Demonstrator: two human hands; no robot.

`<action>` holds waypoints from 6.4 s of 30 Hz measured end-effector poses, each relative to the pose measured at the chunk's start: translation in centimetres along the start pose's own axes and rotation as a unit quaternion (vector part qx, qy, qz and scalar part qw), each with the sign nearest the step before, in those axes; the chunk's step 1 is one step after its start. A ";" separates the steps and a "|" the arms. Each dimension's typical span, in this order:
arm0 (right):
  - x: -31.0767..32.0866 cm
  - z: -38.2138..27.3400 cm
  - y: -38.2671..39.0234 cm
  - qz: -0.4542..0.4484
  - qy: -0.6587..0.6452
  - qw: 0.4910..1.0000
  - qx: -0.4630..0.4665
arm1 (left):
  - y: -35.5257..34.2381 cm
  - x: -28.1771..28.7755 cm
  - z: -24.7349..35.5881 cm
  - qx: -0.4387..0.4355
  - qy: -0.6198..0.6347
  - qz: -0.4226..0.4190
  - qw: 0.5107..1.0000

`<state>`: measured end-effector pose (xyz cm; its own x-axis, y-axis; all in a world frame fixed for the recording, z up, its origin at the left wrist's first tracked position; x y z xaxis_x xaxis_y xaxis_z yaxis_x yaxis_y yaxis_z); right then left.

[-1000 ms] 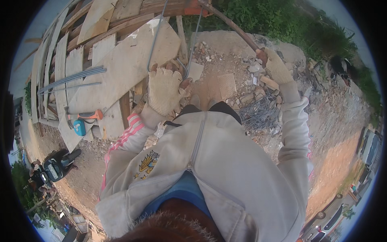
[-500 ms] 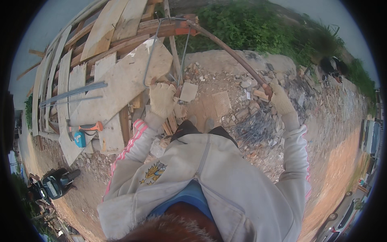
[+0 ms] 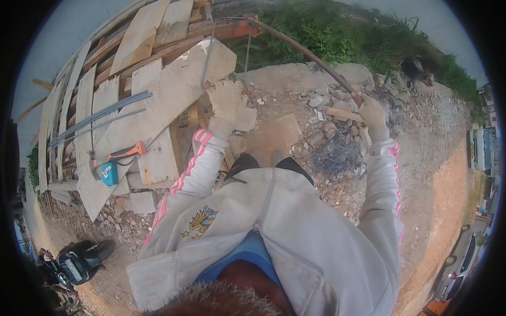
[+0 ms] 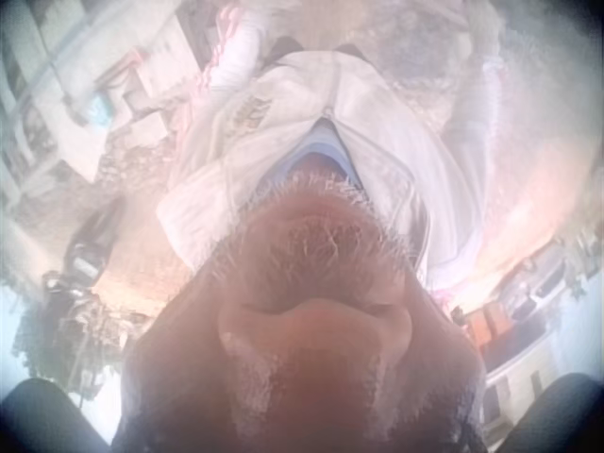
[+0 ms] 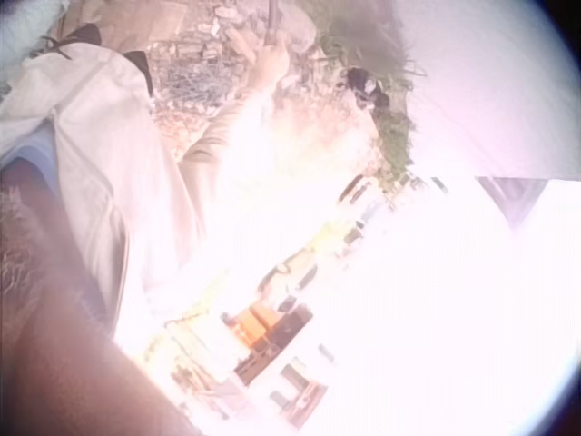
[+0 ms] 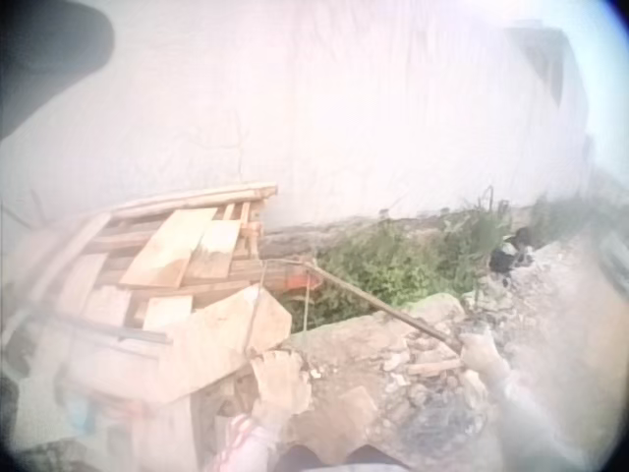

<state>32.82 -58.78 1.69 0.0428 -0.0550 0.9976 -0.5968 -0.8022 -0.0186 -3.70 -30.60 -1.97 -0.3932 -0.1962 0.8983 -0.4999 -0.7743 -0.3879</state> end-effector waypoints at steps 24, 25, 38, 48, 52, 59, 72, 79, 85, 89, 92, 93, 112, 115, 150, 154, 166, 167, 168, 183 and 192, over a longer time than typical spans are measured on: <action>0.0 -3.8 3.0 0.011 0.002 1.000 -0.019 | -0.7 -1.4 -2.3 -0.035 -0.042 0.004 0.998; -0.6 -2.8 2.4 0.041 -0.002 0.999 0.008 | -0.8 -1.8 -2.7 -0.032 -0.047 0.008 0.998; 2.2 2.5 -2.1 0.090 0.049 0.994 0.041 | -1.5 -0.7 1.6 -0.060 -0.110 -0.003 0.992; -6.5 7.3 6.7 0.169 -0.163 0.969 -0.074 | -9.5 6.4 -1.4 0.087 0.348 0.086 0.929; -18.5 3.6 15.9 0.083 -0.300 0.935 -0.169 | -12.5 9.6 0.9 0.210 0.412 0.127 0.877; -27.2 3.8 31.1 -0.067 -0.314 0.839 -0.440 | -21.0 14.5 10.6 0.086 0.139 0.101 0.981; -41.0 4.1 48.3 -0.237 -0.396 0.617 -0.638 | -32.4 16.1 9.1 0.050 -0.167 0.171 0.970; -43.6 13.1 17.7 -0.274 -0.458 0.772 -0.346 | -24.4 22.4 9.5 -0.046 0.086 0.318 0.943; -41.5 9.0 -6.7 -0.344 -0.369 0.858 -0.091 | -12.9 23.0 9.7 0.043 0.254 0.201 0.945; -41.7 5.4 -15.2 -0.328 -0.359 0.874 -0.009 | -9.0 20.1 11.3 0.095 0.315 0.105 0.939; -43.8 9.0 -12.1 -0.312 -0.361 0.879 -0.013 | -7.7 13.9 13.1 0.030 0.254 0.089 0.963; -45.1 9.6 -10.3 -0.303 -0.355 0.884 -0.022 | -6.9 13.1 13.1 0.023 0.290 0.061 0.955; -42.0 1.9 49.9 -0.289 -0.330 0.606 -0.663 | -1.4 -17.2 38.6 -0.339 0.164 -0.422 0.825; -39.0 -1.2 53.7 -0.284 -0.351 0.563 -0.692 | 1.2 -16.0 43.1 -0.369 0.243 -0.381 0.812; -18.0 0.3 -12.1 -0.034 -0.558 0.829 -0.035 | 6.2 13.0 -20.5 0.529 0.121 0.209 0.814; -13.9 -4.2 -13.3 0.017 -0.533 0.841 0.094 | 9.5 16.5 -29.7 0.608 -0.024 0.289 0.740; -3.4 -33.2 -19.6 -0.232 -0.556 0.729 0.325 | -6.9 13.1 -38.1 0.693 -0.167 0.097 0.695; -3.3 -35.6 -20.3 -0.247 -0.547 0.725 0.338 | -7.4 12.6 -39.1 0.704 -0.170 0.070 0.686; -3.1 -38.2 -21.1 -0.261 -0.536 0.722 0.351 | -7.9 12.1 -40.1 0.714 -0.172 0.042 0.677; -3.7 -55.8 -20.9 -0.206 -0.322 0.743 0.550 | -3.3 12.9 -42.9 0.698 -0.179 0.060 0.691; -3.8 -55.3 -19.3 0.033 -0.216 0.678 0.702 | -2.8 12.9 -44.2 0.692 -0.138 0.062 0.706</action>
<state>-0.12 -10.22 2.00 0.4648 -0.0441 0.8843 0.7293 -0.5474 -0.4106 -41.44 -4.37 1.62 -0.1059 -0.2764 0.9552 0.8324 -0.5501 -0.0669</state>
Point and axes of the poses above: each hand's wrist, its own y-axis away from the middle knuckle, its own x-axis out of the back of the hand, z = x × y, the point moved 4 cm from there along -y, towards the middle knuckle, and after that the axes turned 9 degrees about x, right-handed, at the moved point
